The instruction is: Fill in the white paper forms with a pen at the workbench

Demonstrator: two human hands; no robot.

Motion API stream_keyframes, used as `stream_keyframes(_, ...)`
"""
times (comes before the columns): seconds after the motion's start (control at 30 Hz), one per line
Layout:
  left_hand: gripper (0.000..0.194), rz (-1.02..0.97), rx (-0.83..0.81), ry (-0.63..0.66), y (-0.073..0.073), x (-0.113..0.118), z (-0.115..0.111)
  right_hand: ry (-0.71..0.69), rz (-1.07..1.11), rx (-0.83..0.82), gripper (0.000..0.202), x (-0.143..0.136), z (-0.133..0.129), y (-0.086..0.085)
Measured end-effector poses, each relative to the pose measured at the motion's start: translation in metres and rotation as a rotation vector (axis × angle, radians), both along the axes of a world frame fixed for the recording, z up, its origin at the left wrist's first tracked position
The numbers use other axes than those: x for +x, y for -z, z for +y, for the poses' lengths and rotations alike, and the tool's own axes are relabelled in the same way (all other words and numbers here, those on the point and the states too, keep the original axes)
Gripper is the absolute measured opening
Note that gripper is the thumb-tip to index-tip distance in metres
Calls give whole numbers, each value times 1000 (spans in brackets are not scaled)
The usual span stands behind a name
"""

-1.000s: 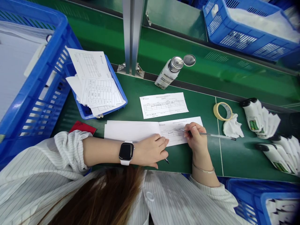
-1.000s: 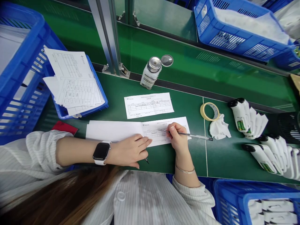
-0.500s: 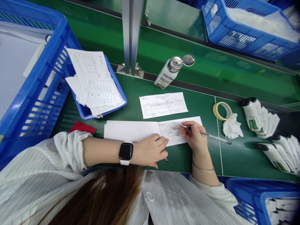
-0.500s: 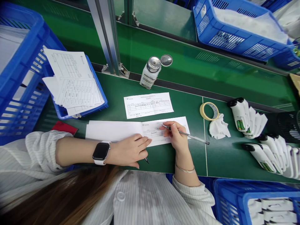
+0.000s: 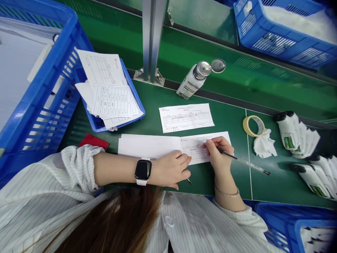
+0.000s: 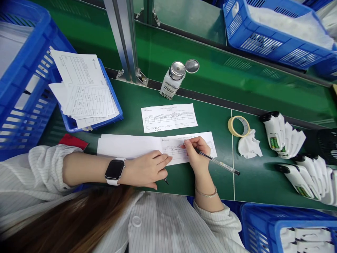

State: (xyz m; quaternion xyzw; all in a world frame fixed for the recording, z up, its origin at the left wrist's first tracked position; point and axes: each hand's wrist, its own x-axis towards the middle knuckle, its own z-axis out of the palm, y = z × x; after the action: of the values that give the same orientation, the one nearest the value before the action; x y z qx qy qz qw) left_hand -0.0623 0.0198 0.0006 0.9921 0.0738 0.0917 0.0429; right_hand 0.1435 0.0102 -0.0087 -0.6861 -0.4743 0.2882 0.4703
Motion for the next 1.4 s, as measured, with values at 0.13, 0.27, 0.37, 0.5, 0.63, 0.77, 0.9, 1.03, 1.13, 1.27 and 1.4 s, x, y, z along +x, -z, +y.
stream_keyframes(0.13,51,-16,-4,-7,1,0,0,-15,-49,-13,33,2,0,3)
stream_keyframes(0.27,50,-4,-13,-9,1,0,1,-22,-156,11,38,2,0,7)
stream_keyframes(0.37,49,16,-21,-12,1,1,1,-29,-198,-2,42,1,1,9)
stream_keyframes(0.5,50,-16,-44,-12,4,1,-1,-49,-282,-35,42,1,0,11)
stream_keyframes(0.63,50,-61,-65,-37,6,2,-2,-58,-331,-44,39,1,-1,11)
stream_keyframes(0.77,49,-61,-70,-40,6,1,-2,-70,-384,-45,39,0,-1,10)
stream_keyframes(0.9,48,-65,-70,-36,5,1,-1,-77,-416,-37,39,-2,-1,9)
stream_keyframes(1.03,46,-41,-67,-43,5,0,-1,-92,-394,-36,39,-1,-1,9)
stream_keyframes(1.13,47,-38,-68,-41,6,0,-1,-79,-394,-32,38,-1,-1,10)
stream_keyframes(1.27,49,-66,-77,-48,8,0,-2,-96,-416,-34,38,-1,-1,10)
stream_keyframes(1.4,49,-47,-67,-40,8,0,-2,-97,-419,-27,38,-1,0,9)
